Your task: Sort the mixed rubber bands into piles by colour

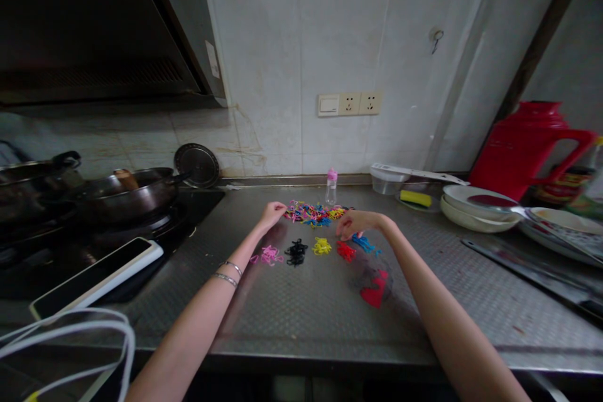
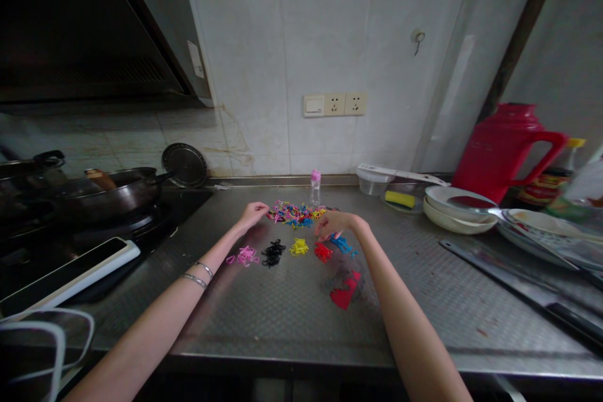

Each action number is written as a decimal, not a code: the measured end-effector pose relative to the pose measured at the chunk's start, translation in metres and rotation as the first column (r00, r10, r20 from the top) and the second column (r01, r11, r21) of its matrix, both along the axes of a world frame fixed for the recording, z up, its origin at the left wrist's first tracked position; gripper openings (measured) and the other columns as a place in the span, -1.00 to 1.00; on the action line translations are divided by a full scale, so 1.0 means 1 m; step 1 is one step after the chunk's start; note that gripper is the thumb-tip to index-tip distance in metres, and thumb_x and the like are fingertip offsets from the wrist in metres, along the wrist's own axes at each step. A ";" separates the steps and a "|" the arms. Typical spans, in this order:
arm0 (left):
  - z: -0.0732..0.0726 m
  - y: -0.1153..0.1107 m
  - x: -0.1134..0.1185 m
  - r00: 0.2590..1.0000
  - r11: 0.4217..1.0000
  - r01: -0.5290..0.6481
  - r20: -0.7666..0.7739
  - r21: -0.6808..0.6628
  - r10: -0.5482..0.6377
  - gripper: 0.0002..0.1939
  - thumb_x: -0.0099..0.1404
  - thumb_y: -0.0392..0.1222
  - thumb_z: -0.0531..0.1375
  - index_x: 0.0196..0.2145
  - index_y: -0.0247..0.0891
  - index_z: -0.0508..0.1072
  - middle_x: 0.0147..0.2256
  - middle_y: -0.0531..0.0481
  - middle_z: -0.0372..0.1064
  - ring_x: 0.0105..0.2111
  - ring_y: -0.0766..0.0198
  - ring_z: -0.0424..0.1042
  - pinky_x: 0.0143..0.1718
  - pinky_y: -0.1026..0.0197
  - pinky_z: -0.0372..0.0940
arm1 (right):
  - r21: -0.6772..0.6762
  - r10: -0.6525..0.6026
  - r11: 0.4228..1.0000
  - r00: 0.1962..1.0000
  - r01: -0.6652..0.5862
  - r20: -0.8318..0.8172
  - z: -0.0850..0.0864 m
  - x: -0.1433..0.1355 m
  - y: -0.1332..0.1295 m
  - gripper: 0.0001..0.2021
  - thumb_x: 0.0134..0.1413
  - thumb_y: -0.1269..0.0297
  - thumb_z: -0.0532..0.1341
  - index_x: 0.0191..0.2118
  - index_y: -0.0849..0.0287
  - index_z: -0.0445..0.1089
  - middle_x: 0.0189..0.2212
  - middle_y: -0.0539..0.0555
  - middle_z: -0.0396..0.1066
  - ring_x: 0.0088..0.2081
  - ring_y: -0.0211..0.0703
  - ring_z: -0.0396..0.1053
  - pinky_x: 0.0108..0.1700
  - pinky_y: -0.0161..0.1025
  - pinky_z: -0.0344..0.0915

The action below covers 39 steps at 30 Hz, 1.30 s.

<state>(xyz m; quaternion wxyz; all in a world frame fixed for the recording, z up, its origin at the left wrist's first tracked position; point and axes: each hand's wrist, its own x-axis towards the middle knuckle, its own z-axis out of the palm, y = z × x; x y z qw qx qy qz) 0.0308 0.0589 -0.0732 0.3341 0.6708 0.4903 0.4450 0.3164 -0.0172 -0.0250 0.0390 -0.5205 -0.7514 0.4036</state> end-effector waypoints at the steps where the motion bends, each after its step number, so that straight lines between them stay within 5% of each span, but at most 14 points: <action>1: 0.000 0.001 -0.001 1.000 1.000 -0.005 -0.019 -0.010 0.004 -0.88 0.06 -0.35 0.11 -0.42 -0.39 0.43 -0.54 -0.05 0.41 -0.49 0.32 0.39 -0.41 0.31 0.24 | 0.014 -0.010 1.000 1.000 0.011 -0.011 0.000 -0.001 0.000 -0.73 -0.31 0.33 0.19 -0.34 0.17 0.46 -0.46 0.04 0.45 -0.43 -0.25 0.36 -0.53 -0.46 0.22; 8: -0.001 0.000 -0.009 0.952 0.998 -0.064 -0.300 -0.002 0.060 -0.77 0.02 -0.35 0.15 -0.30 -0.40 0.43 -0.55 -0.01 0.37 -0.59 0.37 0.30 -0.52 0.35 0.15 | 0.288 -0.115 0.947 0.987 0.143 -0.110 -0.005 0.000 0.004 -0.76 -0.21 0.36 0.09 -0.40 0.26 0.45 -0.55 0.03 0.41 -0.52 -0.31 0.31 -0.57 -0.47 0.20; 13: 0.000 -0.008 -0.009 0.870 0.985 -0.069 -0.474 0.158 0.137 -0.73 0.00 -0.10 0.22 -0.35 -0.30 0.48 -0.50 -0.06 0.38 -0.52 0.28 0.32 -0.45 0.29 0.15 | 0.391 -0.111 0.907 0.985 0.156 -0.136 -0.016 0.001 0.012 -0.76 -0.19 0.36 0.07 -0.39 0.29 0.44 -0.59 0.03 0.39 -0.57 -0.33 0.27 -0.59 -0.46 0.17; 22: -0.001 -0.015 0.001 0.763 0.975 -0.114 -0.611 0.191 0.209 -0.81 0.11 -0.12 0.13 -0.43 -0.20 0.52 -0.34 -0.16 0.44 -0.33 0.13 0.37 -0.33 0.21 0.18 | 0.459 -0.151 0.867 0.981 0.192 -0.125 -0.037 0.006 0.025 -0.77 -0.20 0.40 0.08 -0.40 0.28 0.45 -0.60 -0.01 0.39 -0.57 -0.33 0.27 -0.54 -0.44 0.16; 27: 0.003 -0.018 0.000 0.754 0.970 -0.131 -0.615 0.203 0.231 -0.80 0.14 -0.21 0.08 -0.47 -0.21 0.52 -0.39 -0.14 0.45 -0.33 0.14 0.38 -0.32 0.21 0.18 | 0.507 -0.140 0.843 0.983 0.183 -0.122 -0.038 0.008 0.027 -0.77 -0.19 0.40 0.08 -0.40 0.27 0.46 -0.58 0.01 0.41 -0.55 -0.31 0.30 -0.50 -0.43 0.18; 30: 0.009 -0.017 -0.002 0.808 0.966 -0.157 -0.537 0.204 0.244 -0.81 0.12 -0.21 0.10 -0.46 -0.22 0.53 -0.37 -0.15 0.46 -0.35 0.14 0.39 -0.34 0.22 0.17 | 0.529 -0.153 0.827 0.981 0.192 -0.117 -0.038 0.009 0.029 -0.76 -0.19 0.40 0.08 -0.40 0.26 0.47 -0.59 0.00 0.42 -0.53 -0.30 0.31 -0.47 -0.42 0.19; 34: 0.020 -0.020 0.005 0.897 0.976 -0.091 -0.410 0.198 0.167 -0.81 0.09 -0.21 0.12 -0.44 -0.27 0.53 -0.39 -0.13 0.46 -0.40 0.19 0.38 -0.37 0.26 0.16 | 0.558 -0.187 0.798 0.974 0.228 -0.131 -0.039 0.011 0.031 -0.75 -0.20 0.41 0.08 -0.37 0.25 0.47 -0.55 -0.01 0.43 -0.52 -0.30 0.31 -0.46 -0.43 0.18; 39: 0.034 -0.042 0.039 0.914 0.962 0.189 -0.394 0.195 -0.100 -0.77 0.11 -0.18 0.10 -0.51 -0.30 0.53 -0.54 -0.02 0.43 -0.49 0.27 0.33 -0.40 0.30 0.15 | 0.585 -0.259 0.753 0.953 0.300 -0.155 -0.039 0.013 0.029 -0.74 -0.17 0.38 0.07 -0.37 0.27 0.48 -0.57 0.02 0.43 -0.51 -0.29 0.30 -0.46 -0.44 0.16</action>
